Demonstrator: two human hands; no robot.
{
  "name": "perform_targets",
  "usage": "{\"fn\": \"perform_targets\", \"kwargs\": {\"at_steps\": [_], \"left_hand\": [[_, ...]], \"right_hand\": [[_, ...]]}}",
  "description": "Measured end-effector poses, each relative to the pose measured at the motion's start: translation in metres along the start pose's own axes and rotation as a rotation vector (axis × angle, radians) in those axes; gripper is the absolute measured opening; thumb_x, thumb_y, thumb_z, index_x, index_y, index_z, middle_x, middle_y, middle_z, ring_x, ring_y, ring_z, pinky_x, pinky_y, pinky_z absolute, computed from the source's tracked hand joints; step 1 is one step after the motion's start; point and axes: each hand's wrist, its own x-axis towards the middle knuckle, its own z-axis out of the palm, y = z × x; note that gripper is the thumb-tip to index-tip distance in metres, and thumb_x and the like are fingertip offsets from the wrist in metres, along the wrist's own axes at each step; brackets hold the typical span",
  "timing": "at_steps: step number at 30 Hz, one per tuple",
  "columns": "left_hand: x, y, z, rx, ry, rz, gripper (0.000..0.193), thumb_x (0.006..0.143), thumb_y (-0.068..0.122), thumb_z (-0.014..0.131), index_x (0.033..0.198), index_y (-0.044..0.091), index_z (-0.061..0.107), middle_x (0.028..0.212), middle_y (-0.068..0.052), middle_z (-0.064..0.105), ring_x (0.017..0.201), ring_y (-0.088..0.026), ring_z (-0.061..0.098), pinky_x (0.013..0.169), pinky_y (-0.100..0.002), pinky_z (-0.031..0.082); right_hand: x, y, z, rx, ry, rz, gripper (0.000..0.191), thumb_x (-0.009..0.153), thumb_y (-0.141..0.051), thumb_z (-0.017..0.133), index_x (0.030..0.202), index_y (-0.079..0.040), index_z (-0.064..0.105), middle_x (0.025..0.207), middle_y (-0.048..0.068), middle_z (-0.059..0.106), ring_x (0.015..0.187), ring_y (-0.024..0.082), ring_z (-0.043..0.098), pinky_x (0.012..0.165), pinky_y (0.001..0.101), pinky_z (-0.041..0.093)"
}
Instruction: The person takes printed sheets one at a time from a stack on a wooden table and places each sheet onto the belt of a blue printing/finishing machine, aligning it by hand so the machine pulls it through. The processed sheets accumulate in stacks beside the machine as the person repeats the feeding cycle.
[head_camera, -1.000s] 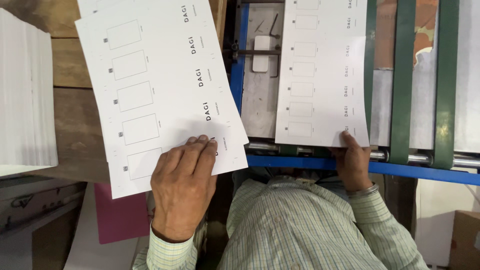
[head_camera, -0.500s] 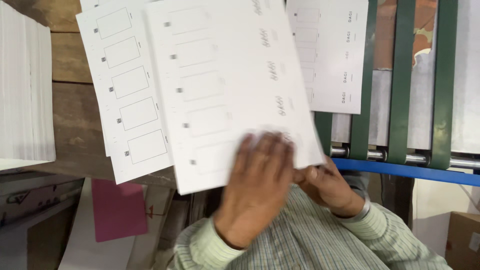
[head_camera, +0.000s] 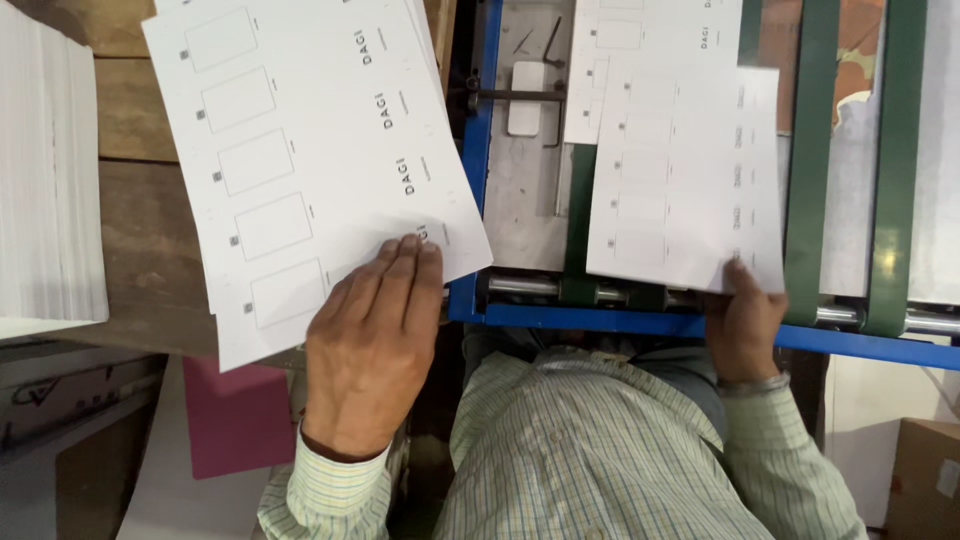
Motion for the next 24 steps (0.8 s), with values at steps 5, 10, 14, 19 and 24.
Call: {"fn": "perform_targets", "kwargs": {"at_steps": [5,10,14,19,24], "left_hand": [[-0.004,0.005,0.0,-0.052,0.061,-0.029,0.019,0.089,0.001,0.077,0.109,0.002,0.074,0.109,-0.009,0.076,0.102,-0.023,0.075,0.084,-0.035,0.062],[-0.009,0.005,0.006,-0.089,0.061,-0.075,0.021,0.087,0.003,0.08,0.108,0.003,0.075,0.107,-0.007,0.076,0.1,-0.022,0.073,0.084,-0.036,0.061],[-0.011,0.008,0.008,-0.143,0.021,-0.111,0.031,0.081,0.005,0.081,0.111,0.002,0.074,0.109,-0.008,0.075,0.103,-0.024,0.07,0.088,-0.041,0.058],[-0.012,-0.008,-0.003,-0.248,-0.005,-0.074,0.037,0.083,0.01,0.079,0.118,0.002,0.07,0.119,-0.012,0.072,0.11,-0.028,0.067,0.094,-0.044,0.057],[-0.011,-0.019,-0.019,-0.377,0.145,-0.191,0.034,0.092,-0.001,0.068,0.126,0.002,0.068,0.128,-0.013,0.07,0.12,-0.028,0.068,0.102,-0.042,0.058]], "right_hand": [[-0.027,0.036,-0.031,-0.082,0.04,0.111,0.034,0.103,-0.005,0.06,0.135,0.008,0.058,0.125,0.014,0.067,0.104,0.022,0.07,0.084,0.0342,0.062],[-0.033,0.043,-0.017,-0.081,-0.021,0.104,0.033,0.101,-0.005,0.058,0.132,0.008,0.055,0.121,0.014,0.067,0.102,0.023,0.07,0.082,0.0357,0.062],[-0.018,0.029,0.007,-0.072,-0.056,0.105,0.035,0.101,-0.007,0.057,0.133,0.006,0.052,0.122,0.014,0.067,0.106,0.024,0.07,0.085,0.0374,0.062],[-0.014,0.016,0.013,0.004,-0.296,0.289,0.038,0.108,-0.021,0.051,0.133,0.008,0.051,0.119,0.023,0.065,0.109,0.03,0.07,0.091,0.0412,0.063],[-0.04,0.007,0.022,-0.15,-0.518,0.469,0.047,0.103,-0.026,0.052,0.139,0.004,0.052,0.125,0.021,0.067,0.11,0.031,0.069,0.092,0.0437,0.06]]}}
